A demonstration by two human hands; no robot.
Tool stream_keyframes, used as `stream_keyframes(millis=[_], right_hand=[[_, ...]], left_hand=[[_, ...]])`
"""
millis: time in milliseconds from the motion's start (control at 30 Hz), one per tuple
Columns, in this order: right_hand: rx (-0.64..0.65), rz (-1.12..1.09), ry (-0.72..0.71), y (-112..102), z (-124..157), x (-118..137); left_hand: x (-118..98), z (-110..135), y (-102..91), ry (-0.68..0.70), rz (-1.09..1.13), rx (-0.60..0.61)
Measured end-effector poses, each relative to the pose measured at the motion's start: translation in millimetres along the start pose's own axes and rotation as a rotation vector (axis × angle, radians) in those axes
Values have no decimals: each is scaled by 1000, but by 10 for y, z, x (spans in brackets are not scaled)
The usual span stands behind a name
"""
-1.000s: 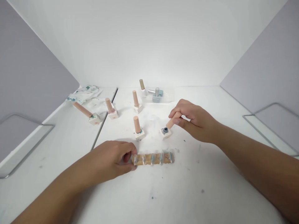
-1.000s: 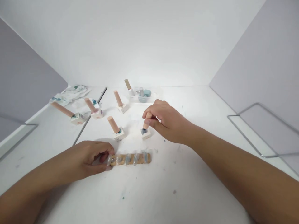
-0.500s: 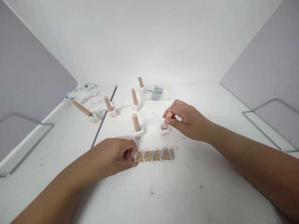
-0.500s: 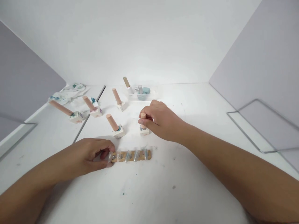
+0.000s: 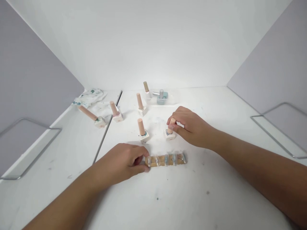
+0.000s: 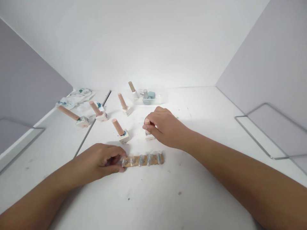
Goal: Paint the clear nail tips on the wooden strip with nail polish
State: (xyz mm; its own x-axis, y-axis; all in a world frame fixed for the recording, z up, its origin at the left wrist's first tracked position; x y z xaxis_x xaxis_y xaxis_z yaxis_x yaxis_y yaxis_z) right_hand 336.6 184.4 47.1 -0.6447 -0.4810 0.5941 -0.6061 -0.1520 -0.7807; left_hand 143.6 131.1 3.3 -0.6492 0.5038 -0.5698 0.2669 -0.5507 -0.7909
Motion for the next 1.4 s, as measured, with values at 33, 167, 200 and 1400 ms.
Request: stream_keyframes(millis=[33, 167, 200, 1400], right_hand=[[-1, -8, -5, 3, -1, -2], [8, -14, -27, 20, -10, -17], [12, -15, -33, 23, -12, -18], [127, -184, -121, 124, 26, 154]], left_hand=[[-24, -13, 10, 19, -5, -9], [-131, -67, 62, 83, -18, -62], [-152, -82, 76, 89, -21, -79], [-136, 296, -259, -297, 54, -715]])
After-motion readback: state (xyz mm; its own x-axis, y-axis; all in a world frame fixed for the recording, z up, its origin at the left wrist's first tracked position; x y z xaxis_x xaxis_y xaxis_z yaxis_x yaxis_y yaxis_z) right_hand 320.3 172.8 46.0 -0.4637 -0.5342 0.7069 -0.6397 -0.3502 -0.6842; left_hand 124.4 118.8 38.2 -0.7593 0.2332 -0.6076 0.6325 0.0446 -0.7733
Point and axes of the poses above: each hand's wrist, its own z-axis away from the middle knuckle, its own y-axis out of the palm, x = y × z, the point moved 6 cm from there along -z, towards the middle knuckle, and after that the axes turned 13 degrees about y, right-handed, at the moved point
